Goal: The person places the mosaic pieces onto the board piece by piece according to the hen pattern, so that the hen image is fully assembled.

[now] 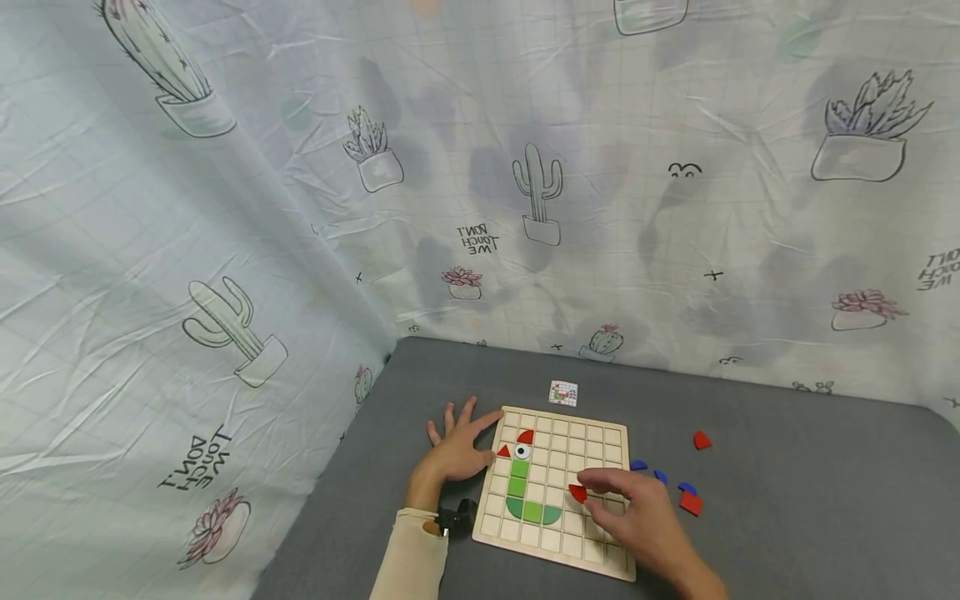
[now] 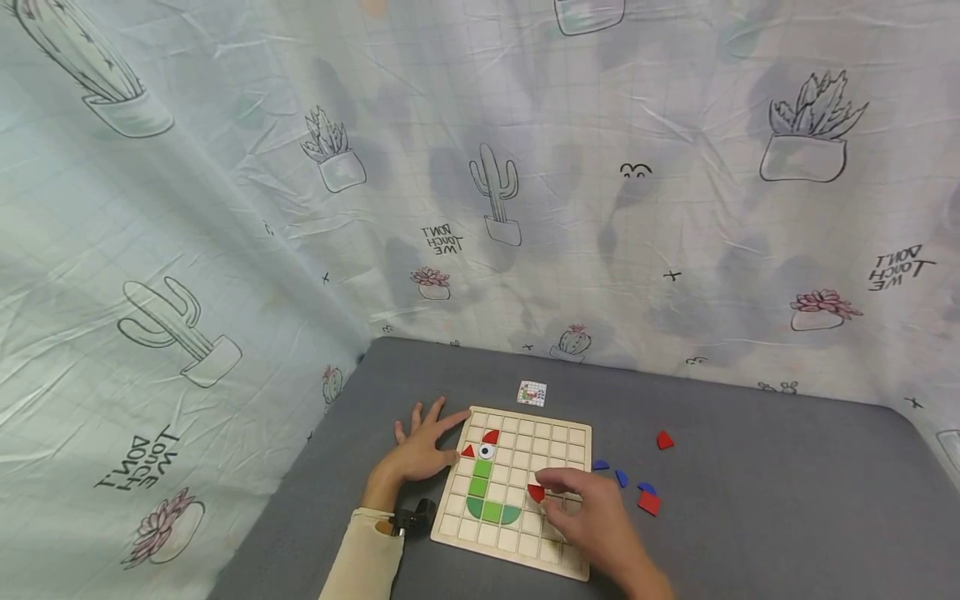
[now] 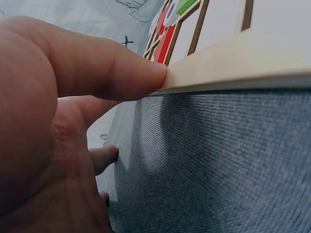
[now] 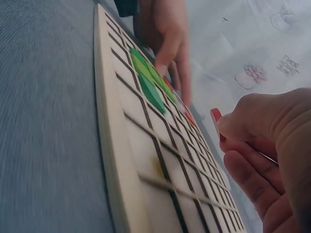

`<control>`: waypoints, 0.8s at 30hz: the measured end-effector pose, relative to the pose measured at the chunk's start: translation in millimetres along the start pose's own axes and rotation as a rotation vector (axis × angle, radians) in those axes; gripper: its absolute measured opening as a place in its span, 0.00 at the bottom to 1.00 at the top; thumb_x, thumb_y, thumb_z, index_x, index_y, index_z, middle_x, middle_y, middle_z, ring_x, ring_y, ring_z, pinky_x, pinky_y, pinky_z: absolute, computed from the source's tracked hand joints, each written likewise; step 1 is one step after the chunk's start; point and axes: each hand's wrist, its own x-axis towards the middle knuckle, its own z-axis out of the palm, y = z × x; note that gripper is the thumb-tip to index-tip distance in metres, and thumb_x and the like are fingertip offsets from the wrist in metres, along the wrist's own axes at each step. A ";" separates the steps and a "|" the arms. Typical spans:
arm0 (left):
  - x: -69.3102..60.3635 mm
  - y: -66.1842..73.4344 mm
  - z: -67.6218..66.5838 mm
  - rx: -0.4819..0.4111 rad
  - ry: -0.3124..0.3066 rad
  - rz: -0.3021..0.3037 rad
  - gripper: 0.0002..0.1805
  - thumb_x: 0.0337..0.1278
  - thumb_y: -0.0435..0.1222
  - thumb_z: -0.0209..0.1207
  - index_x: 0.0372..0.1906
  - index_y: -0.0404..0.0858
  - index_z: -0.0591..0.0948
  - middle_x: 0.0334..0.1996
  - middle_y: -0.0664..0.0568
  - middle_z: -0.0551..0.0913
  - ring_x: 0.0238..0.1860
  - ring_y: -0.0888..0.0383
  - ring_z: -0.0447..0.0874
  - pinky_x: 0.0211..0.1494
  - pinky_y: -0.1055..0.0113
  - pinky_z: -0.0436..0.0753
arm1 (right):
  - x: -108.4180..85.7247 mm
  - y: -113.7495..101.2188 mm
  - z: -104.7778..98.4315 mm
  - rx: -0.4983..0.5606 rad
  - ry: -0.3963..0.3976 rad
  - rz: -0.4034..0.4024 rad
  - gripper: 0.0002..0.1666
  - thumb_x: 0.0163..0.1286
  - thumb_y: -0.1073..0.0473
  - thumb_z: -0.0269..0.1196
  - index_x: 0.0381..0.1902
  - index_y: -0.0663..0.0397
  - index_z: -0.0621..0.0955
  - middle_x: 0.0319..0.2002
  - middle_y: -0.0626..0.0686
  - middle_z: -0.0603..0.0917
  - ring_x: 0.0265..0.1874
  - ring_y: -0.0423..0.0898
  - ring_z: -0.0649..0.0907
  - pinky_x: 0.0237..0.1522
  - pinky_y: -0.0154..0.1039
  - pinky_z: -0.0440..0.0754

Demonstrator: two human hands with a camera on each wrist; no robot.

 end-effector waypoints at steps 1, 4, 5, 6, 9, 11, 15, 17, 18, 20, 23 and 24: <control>-0.1 -0.1 -0.1 -0.002 0.000 0.000 0.40 0.65 0.35 0.67 0.83 0.51 0.74 0.90 0.36 0.49 0.88 0.25 0.28 0.78 0.17 0.24 | 2.1 -0.9 3.9 0.009 -0.015 0.010 0.24 0.58 0.73 0.80 0.51 0.48 0.93 0.46 0.41 0.95 0.43 0.38 0.93 0.45 0.40 0.93; -0.2 -0.3 -0.1 -0.003 0.002 0.000 0.40 0.65 0.34 0.67 0.82 0.51 0.74 0.90 0.36 0.49 0.88 0.25 0.28 0.78 0.17 0.24 | 7.7 -3.7 15.7 0.036 -0.060 0.038 0.23 0.60 0.72 0.79 0.52 0.48 0.93 0.47 0.41 0.95 0.44 0.39 0.93 0.48 0.41 0.93; -0.3 -0.1 -0.1 -0.005 0.003 -0.001 0.40 0.65 0.34 0.67 0.82 0.51 0.74 0.90 0.36 0.50 0.88 0.25 0.28 0.78 0.17 0.24 | 9.5 -4.1 19.6 0.041 -0.070 0.039 0.23 0.61 0.71 0.79 0.52 0.48 0.93 0.47 0.42 0.95 0.44 0.39 0.93 0.48 0.41 0.93; -0.3 -0.1 0.0 -0.006 0.005 -0.001 0.40 0.64 0.34 0.67 0.82 0.51 0.74 0.90 0.36 0.50 0.88 0.25 0.28 0.78 0.17 0.24 | 11.4 -4.9 23.3 0.043 -0.081 0.040 0.23 0.61 0.71 0.79 0.52 0.48 0.93 0.47 0.42 0.95 0.44 0.39 0.93 0.48 0.41 0.93; -0.1 -0.1 0.4 -0.005 0.010 -0.001 0.40 0.64 0.34 0.67 0.82 0.51 0.75 0.90 0.36 0.50 0.88 0.25 0.29 0.79 0.17 0.24 | 16.4 -6.9 32.9 0.055 -0.106 0.033 0.21 0.62 0.70 0.78 0.52 0.49 0.92 0.47 0.44 0.95 0.44 0.39 0.92 0.49 0.42 0.93; -0.1 -0.3 0.8 -0.005 0.012 -0.001 0.40 0.64 0.34 0.67 0.82 0.51 0.75 0.90 0.36 0.50 0.88 0.25 0.29 0.78 0.17 0.24 | 19.1 -7.8 38.5 0.063 -0.111 0.015 0.19 0.63 0.70 0.78 0.51 0.50 0.93 0.47 0.45 0.95 0.43 0.39 0.92 0.49 0.42 0.93; 0.0 -0.5 0.9 -0.004 0.012 -0.002 0.40 0.64 0.34 0.67 0.82 0.51 0.75 0.90 0.36 0.50 0.88 0.25 0.29 0.78 0.17 0.24 | 22.9 -8.3 47.3 0.074 -0.120 -0.018 0.17 0.64 0.71 0.76 0.49 0.53 0.93 0.45 0.47 0.95 0.43 0.39 0.93 0.47 0.41 0.93; 0.1 -0.6 0.8 -0.004 0.012 -0.002 0.40 0.64 0.34 0.67 0.82 0.51 0.75 0.90 0.36 0.50 0.88 0.25 0.29 0.78 0.17 0.25 | 23.9 -8.4 50.5 0.067 -0.128 -0.028 0.17 0.63 0.72 0.76 0.49 0.53 0.92 0.45 0.47 0.95 0.42 0.37 0.93 0.46 0.40 0.93; 0.2 -0.8 0.8 -0.003 0.012 -0.002 0.40 0.64 0.34 0.67 0.82 0.51 0.75 0.90 0.36 0.50 0.88 0.25 0.29 0.78 0.17 0.25 | 24.4 -8.8 51.5 0.060 -0.133 -0.031 0.17 0.63 0.72 0.75 0.48 0.53 0.92 0.44 0.47 0.95 0.42 0.37 0.92 0.46 0.39 0.93; 0.1 -0.8 0.7 -0.003 0.012 -0.002 0.40 0.65 0.34 0.67 0.82 0.51 0.75 0.90 0.36 0.50 0.88 0.25 0.29 0.79 0.17 0.25 | 24.8 -9.7 52.7 0.030 -0.139 -0.040 0.17 0.62 0.73 0.75 0.48 0.53 0.92 0.44 0.46 0.95 0.43 0.36 0.91 0.46 0.39 0.92; -0.3 -1.0 0.3 -0.005 0.011 0.001 0.40 0.65 0.34 0.66 0.82 0.51 0.75 0.90 0.36 0.50 0.88 0.25 0.29 0.79 0.17 0.24 | 24.9 -11.4 53.2 -0.036 -0.135 -0.062 0.18 0.61 0.72 0.76 0.48 0.53 0.92 0.45 0.45 0.94 0.44 0.37 0.91 0.47 0.40 0.92; -0.4 -1.1 0.2 -0.006 0.010 0.002 0.40 0.65 0.34 0.66 0.82 0.51 0.74 0.90 0.36 0.50 0.88 0.25 0.29 0.79 0.17 0.24 | 25.0 -11.8 53.4 -0.056 -0.132 -0.069 0.19 0.60 0.71 0.76 0.49 0.53 0.93 0.45 0.45 0.94 0.45 0.38 0.91 0.48 0.40 0.92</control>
